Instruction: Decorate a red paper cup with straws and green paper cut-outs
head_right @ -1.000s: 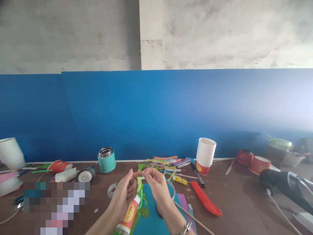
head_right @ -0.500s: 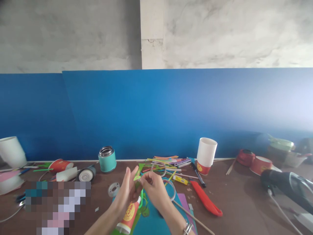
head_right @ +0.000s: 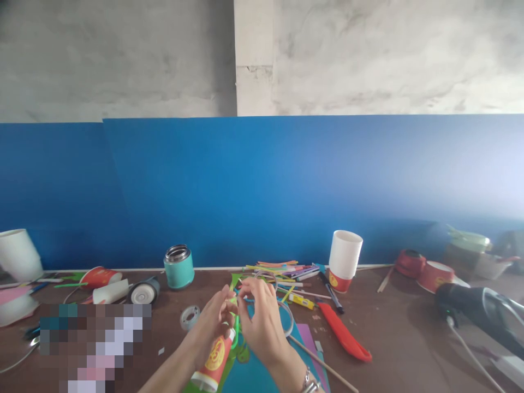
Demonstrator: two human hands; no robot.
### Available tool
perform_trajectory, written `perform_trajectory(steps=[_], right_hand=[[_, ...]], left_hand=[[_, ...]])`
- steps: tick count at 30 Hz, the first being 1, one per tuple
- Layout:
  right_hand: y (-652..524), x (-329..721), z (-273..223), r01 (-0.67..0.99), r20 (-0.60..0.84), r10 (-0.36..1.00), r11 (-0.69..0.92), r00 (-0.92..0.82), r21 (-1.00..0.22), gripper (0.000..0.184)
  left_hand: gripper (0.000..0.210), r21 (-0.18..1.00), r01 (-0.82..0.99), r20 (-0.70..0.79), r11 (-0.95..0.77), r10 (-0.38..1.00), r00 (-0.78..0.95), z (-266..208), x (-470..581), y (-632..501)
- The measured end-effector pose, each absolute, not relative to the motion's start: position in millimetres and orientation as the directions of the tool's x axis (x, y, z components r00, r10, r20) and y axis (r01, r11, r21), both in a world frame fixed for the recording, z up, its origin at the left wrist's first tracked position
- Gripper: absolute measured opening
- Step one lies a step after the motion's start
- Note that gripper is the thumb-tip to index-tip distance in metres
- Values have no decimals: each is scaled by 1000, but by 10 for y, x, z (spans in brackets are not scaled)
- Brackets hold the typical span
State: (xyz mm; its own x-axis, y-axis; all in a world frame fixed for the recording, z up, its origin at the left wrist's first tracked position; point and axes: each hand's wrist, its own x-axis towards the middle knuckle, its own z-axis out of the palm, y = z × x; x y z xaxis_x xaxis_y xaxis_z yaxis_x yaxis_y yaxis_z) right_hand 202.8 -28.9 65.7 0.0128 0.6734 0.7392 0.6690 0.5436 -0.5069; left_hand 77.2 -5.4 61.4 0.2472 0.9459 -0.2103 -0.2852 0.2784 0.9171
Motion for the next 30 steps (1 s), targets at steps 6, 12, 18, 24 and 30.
perform_trajectory(steps=[6,12,18,24,30], right_hand=[[-288,2061,660,736,794,603,573,-81,-361,13],[-284,2068,660,737,785,617,555,-54,-385,11],[-311,2040,657,664,770,620,642,-153,-384,18],[-305,2013,783,388,565,825,521,-2,-760,5],[-237,2071,830,141,219,974,225,-57,-964,20]], left_hand=[[22,754,-514,-272,408,907,321,642,732,3],[22,754,-506,-264,418,899,350,673,714,-16],[29,871,-385,-164,304,920,356,715,714,-72],[27,961,-271,0,48,985,174,718,695,-24],[21,994,-80,87,-79,992,96,766,676,-28]])
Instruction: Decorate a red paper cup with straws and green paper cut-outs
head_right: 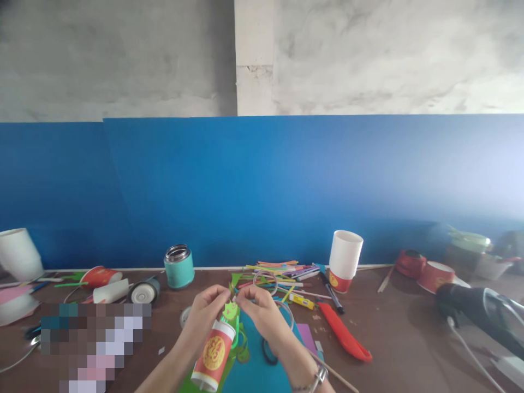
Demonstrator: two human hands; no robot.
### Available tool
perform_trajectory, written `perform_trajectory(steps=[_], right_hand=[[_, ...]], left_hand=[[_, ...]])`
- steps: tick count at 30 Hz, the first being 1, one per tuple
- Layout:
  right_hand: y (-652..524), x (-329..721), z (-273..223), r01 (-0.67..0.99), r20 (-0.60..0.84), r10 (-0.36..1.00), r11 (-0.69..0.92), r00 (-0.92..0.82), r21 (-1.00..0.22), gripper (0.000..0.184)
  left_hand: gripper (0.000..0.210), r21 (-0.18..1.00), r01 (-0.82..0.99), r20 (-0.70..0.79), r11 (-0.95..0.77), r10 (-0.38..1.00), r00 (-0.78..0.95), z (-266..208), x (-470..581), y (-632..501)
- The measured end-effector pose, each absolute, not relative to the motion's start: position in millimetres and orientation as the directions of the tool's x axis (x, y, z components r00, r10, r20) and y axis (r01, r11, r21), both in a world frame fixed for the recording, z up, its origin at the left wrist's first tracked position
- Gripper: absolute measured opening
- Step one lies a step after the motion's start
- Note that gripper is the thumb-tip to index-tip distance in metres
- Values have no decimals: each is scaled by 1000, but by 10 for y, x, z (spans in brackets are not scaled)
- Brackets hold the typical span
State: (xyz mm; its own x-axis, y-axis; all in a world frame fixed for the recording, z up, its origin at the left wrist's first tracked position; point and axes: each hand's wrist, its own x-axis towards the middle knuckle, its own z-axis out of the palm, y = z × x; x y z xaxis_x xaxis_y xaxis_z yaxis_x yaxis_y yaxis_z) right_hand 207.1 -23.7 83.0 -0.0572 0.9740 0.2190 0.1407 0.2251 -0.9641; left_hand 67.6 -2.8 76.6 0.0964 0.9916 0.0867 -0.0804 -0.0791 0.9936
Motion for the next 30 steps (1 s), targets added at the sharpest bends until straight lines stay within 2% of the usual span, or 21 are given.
perform_trajectory(steps=[2,7,12,23,30], right_hand=[[-238,2080,835,171,222,972,231,-70,-958,17],[-258,2114,859,365,256,961,278,-108,-888,14],[-266,2138,876,491,350,929,361,-118,-793,11],[-280,2118,842,638,438,891,406,-118,-654,11],[-296,2051,806,728,462,886,349,-50,-591,9]], left_hand=[[18,991,-40,131,-128,986,100,778,672,-32],[18,957,108,255,-271,957,138,784,659,-29],[19,923,208,288,-324,939,186,752,659,-28],[21,925,271,217,-265,957,194,700,689,-10],[25,984,123,109,-128,983,150,682,696,-24]])
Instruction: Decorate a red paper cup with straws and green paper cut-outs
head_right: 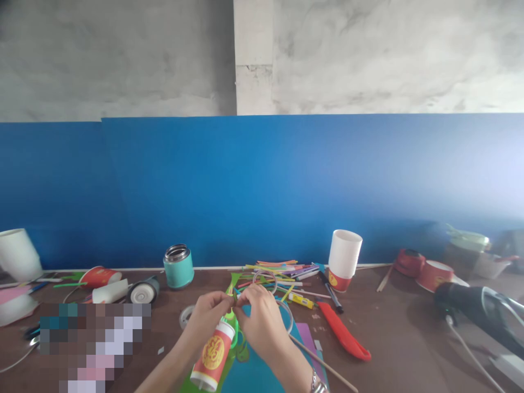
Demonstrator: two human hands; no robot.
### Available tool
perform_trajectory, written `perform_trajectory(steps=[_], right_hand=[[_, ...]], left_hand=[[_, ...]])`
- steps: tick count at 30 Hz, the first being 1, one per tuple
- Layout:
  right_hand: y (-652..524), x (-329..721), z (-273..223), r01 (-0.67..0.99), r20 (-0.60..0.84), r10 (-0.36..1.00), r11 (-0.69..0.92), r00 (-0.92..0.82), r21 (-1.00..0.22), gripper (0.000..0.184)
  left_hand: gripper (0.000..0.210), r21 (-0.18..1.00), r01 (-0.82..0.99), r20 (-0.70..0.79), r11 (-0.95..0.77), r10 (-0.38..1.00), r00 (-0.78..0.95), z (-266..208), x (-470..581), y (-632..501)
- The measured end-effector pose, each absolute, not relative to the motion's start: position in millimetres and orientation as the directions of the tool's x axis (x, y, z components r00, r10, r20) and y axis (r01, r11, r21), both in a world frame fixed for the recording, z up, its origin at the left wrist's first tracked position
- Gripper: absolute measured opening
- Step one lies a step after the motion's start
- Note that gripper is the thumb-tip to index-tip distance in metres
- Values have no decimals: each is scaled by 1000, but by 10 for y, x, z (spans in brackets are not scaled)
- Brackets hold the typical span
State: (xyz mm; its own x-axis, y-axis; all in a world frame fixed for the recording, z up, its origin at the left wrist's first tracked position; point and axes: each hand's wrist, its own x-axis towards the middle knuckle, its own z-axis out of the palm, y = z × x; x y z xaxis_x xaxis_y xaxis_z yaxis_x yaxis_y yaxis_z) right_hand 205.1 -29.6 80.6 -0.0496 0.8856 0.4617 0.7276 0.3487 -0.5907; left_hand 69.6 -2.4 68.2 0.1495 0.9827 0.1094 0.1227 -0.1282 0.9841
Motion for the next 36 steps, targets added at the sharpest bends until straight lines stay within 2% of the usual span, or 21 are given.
perform_trajectory(steps=[3,6,9,11,14,19,24,29,33,36], right_hand=[[-318,2035,788,719,442,897,301,10,-626,8],[-304,2054,776,664,402,913,259,68,-701,17],[-265,2081,782,574,302,953,237,20,-784,13],[-242,2091,795,502,235,972,217,-28,-837,19],[-232,2105,822,423,208,976,212,-58,-881,21],[-244,2151,846,385,204,974,228,-102,-894,18],[-227,2188,814,364,180,972,224,-151,-904,18],[-222,2230,801,411,168,964,241,-207,-879,19],[-232,2259,816,452,133,960,236,-247,-860,18],[-247,2247,845,518,157,967,241,-200,-821,19]], left_hand=[[27,993,59,87,-98,982,170,684,695,-24],[28,994,35,98,-107,975,199,706,682,-24],[26,989,39,129,-140,968,215,734,665,-29],[24,984,49,157,-173,959,236,748,659,-36],[22,964,88,221,-251,941,256,762,661,-51],[15,929,145,295,-342,917,268,775,658,-55],[18,944,113,276,-310,930,244,789,634,-29],[22,957,130,210,-261,927,311,791,637,-36],[21,948,129,226,-290,902,368,779,643,-33],[21,940,128,256,-316,901,350,764,649,-21]])
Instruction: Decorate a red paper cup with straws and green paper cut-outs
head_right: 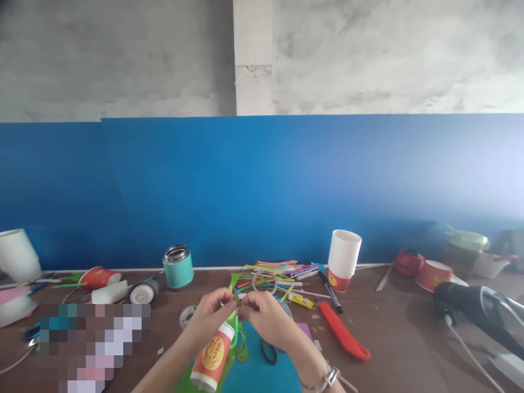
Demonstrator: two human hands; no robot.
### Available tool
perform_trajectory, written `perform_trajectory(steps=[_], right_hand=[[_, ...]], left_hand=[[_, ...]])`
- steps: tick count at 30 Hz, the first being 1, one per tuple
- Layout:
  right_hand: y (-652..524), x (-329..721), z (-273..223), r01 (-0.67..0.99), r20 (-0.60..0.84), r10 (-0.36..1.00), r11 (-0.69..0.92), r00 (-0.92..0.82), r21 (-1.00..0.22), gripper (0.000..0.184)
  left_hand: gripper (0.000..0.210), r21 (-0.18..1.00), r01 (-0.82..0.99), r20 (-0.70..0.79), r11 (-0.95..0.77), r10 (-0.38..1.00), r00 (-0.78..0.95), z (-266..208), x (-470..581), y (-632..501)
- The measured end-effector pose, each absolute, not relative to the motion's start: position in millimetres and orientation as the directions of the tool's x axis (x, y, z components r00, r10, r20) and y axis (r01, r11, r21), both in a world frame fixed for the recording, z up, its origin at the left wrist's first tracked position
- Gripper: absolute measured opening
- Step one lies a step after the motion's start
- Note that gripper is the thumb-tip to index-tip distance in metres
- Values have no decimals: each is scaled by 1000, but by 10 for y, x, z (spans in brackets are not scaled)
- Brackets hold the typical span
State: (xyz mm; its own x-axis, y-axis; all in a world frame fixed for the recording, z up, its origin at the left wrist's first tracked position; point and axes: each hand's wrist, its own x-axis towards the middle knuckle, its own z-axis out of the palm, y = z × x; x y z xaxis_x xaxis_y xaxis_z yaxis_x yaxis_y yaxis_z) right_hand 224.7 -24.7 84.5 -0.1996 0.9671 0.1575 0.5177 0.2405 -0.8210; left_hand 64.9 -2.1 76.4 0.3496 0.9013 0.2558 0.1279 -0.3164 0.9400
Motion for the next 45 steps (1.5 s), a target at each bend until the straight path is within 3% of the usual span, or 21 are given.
perform_trajectory(steps=[6,12,23,31,45], right_hand=[[-337,2104,900,697,422,905,276,43,-662,18],[-373,2005,831,777,408,913,258,-1,-574,23],[-383,1997,828,777,416,909,246,22,-580,24],[-352,2011,856,678,386,923,282,1,-678,23],[-330,2036,846,616,364,931,294,-12,-731,25]], left_hand=[[24,925,180,322,-335,942,99,765,674,-50],[25,902,211,367,-376,927,83,717,719,-95],[24,904,174,378,-389,921,97,697,736,-107],[25,880,184,425,-438,899,106,728,729,-125],[24,890,165,414,-426,904,105,729,723,-115]])
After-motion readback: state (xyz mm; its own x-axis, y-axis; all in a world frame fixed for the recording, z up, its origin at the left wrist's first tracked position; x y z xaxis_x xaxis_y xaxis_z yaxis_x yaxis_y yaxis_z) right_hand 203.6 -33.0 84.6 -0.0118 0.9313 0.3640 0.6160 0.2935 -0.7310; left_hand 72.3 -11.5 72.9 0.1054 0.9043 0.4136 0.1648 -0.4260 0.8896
